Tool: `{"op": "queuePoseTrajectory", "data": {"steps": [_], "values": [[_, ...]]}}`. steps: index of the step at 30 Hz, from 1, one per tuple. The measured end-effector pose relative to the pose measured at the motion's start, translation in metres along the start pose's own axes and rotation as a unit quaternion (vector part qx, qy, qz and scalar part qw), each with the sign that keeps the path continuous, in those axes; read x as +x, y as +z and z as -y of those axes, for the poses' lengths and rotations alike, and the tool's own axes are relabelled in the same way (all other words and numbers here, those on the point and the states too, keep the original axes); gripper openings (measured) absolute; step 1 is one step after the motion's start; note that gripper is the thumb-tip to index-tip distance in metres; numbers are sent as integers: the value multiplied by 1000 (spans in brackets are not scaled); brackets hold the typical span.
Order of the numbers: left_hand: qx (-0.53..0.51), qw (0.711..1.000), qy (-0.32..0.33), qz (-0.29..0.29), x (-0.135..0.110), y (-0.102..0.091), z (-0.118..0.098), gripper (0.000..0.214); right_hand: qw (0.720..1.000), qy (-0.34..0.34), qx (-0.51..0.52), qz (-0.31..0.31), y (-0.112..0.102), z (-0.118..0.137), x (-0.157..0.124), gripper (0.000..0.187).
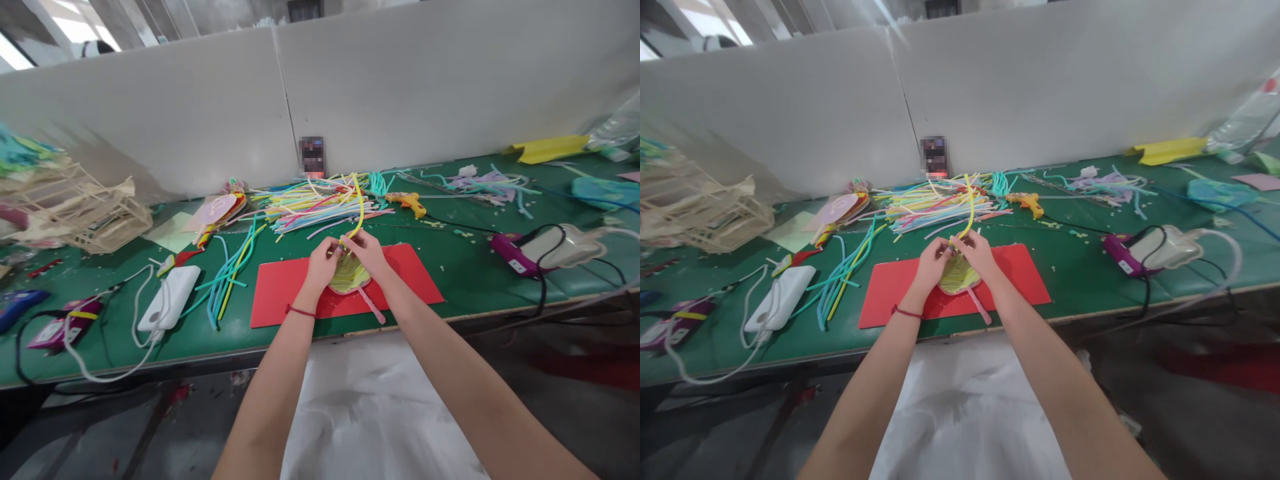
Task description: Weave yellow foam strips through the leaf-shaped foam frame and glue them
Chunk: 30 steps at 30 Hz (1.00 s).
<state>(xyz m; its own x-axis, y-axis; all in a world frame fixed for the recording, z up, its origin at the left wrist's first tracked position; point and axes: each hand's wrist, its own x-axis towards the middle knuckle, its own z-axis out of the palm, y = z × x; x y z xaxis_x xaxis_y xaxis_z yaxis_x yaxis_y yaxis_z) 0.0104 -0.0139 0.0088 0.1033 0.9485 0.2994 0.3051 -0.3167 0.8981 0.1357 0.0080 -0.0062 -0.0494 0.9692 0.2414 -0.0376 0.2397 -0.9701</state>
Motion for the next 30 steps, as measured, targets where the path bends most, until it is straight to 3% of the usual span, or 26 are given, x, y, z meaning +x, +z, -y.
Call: {"op": "queuePoseTrajectory", "data": {"steps": [6, 13, 20, 30], "values": [[45, 999, -3, -18, -1, 0, 1, 5, 1000, -13, -13, -19, 1, -1, 0, 34], [139, 990, 38, -7, -2, 1, 10, 8, 999, -11, -31, -26, 0, -1, 1, 32], [137, 989, 62, 2, -1, 1, 11, 10, 1000, -5, 5, -15, -1, -3, 2, 33], [199, 974, 105, -4, -3, -1, 11, 12, 1000, -20, -20, -8, -2, -9, 4, 31]]}}
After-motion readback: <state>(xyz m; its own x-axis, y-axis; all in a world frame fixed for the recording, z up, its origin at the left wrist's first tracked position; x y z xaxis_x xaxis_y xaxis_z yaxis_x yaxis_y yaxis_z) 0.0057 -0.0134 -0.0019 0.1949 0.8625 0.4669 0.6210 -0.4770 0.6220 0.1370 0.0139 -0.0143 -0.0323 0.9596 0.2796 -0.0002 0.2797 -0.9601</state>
